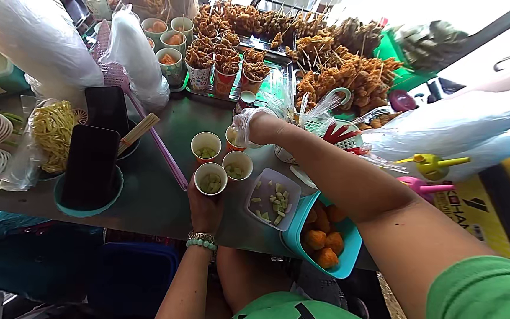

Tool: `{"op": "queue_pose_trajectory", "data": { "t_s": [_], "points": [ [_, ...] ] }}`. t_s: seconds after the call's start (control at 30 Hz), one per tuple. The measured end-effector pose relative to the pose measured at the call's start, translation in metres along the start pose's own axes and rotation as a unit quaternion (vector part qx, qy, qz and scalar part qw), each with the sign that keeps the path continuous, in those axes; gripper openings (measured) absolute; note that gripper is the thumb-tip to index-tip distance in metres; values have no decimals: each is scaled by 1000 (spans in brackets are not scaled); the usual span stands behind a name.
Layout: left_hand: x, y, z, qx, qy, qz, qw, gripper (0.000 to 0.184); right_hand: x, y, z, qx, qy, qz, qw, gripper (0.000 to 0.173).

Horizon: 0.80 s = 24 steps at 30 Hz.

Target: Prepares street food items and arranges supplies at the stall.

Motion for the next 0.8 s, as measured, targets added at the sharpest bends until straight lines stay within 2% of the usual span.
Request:
{"op": "queue_pose_trajectory", "data": {
  "t_s": [0.23,0.4,0.57,0.6,0.7,0.8],
  "points": [
    [0,0,1,-6,0,2,1000,87,9,-11,-2,-20,-17,101,995,24],
    [0,0,0,-1,1,1,1000,89,25,-23,-6,-54,-75,175,980,19],
    [-1,0,-1,3,-10,-7,1000,89,55,-18,-35,-134,-131,183,965,14],
    [-2,1,-1,3,-9,-7,1000,89,53,-8,-38,-126,-142,174,966,14],
    [-2,1,-1,1,-12,-11,1000,88,42,26,-44,-66,-116,44,990,17],
    [-2,0,0,2,-15,-12,1000,88,52,16,-53,-65,-122,68,988,20]
  ]
}}
Point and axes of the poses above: each hand's wrist, its own x-axis away from the middle knuckle, its own y-axis out of the palm, z = x × y, the point moved 8 cm from there along -x, towards the middle knuckle, and after that the axes turned 6 degrees about -y, right-handed, at the moved point
